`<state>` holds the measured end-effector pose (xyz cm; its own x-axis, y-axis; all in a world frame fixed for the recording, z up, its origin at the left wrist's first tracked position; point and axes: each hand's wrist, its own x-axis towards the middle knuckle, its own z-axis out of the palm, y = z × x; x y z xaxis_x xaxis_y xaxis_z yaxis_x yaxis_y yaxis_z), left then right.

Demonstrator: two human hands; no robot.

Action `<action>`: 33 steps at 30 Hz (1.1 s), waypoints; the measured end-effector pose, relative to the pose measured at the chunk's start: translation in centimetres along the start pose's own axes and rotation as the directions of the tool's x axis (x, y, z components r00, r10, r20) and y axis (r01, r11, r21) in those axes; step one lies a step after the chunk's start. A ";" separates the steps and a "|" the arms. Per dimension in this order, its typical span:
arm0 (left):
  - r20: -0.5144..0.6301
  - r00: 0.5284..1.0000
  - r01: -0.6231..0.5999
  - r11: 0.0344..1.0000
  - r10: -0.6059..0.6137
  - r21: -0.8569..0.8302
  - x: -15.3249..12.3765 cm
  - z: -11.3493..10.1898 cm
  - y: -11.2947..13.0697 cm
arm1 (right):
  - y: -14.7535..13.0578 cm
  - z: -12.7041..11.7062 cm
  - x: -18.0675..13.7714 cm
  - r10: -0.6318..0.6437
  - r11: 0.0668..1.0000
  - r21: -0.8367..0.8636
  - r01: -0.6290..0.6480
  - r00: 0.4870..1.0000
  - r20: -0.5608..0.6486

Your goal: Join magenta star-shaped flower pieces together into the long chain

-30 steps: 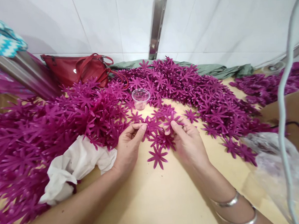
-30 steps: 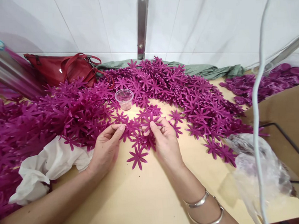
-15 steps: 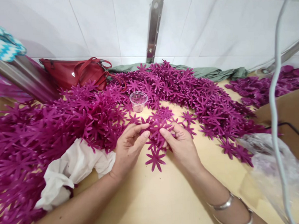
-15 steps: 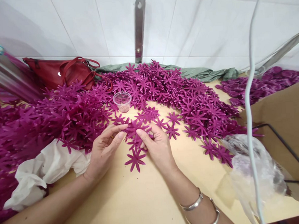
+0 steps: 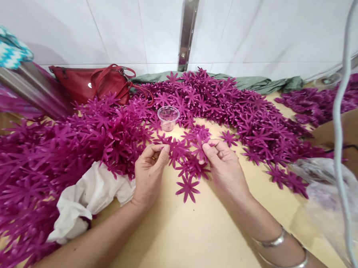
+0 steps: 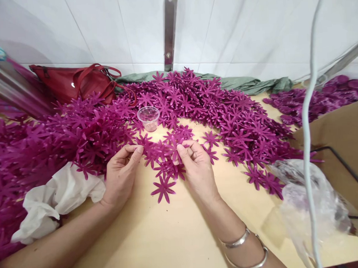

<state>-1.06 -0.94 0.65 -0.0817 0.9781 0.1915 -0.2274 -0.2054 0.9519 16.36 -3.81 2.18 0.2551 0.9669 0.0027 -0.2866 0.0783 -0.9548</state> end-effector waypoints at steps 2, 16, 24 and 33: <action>0.000 1.000 -0.008 1.000 0.008 -0.003 0.0 0.0 0.0 | 0.0 -0.1 -0.1 -0.004 0.999 -0.039 0.004 1.000 0.013; 0.174 0.960 -0.247 0.956 0.220 0.157 -1.4 -0.1 2.0 | 0.2 -0.4 -0.1 -0.138 0.926 -0.352 0.136 0.990 0.018; 0.092 0.996 0.009 0.999 -0.006 -0.034 -1.1 0.7 1.2 | -0.1 -0.4 -0.4 -0.535 0.598 -0.613 0.517 0.827 0.175; 0.294 0.948 0.186 0.964 -0.125 -0.190 -1.5 1.3 1.6 | -0.1 0.3 -1.2 -0.612 0.381 -0.710 0.593 0.737 0.287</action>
<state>0.01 -2.71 2.19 0.2364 0.9625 0.1328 -0.4185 -0.0225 0.9080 15.83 -4.93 2.35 0.0983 0.7345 0.6715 0.6977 0.4303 -0.5727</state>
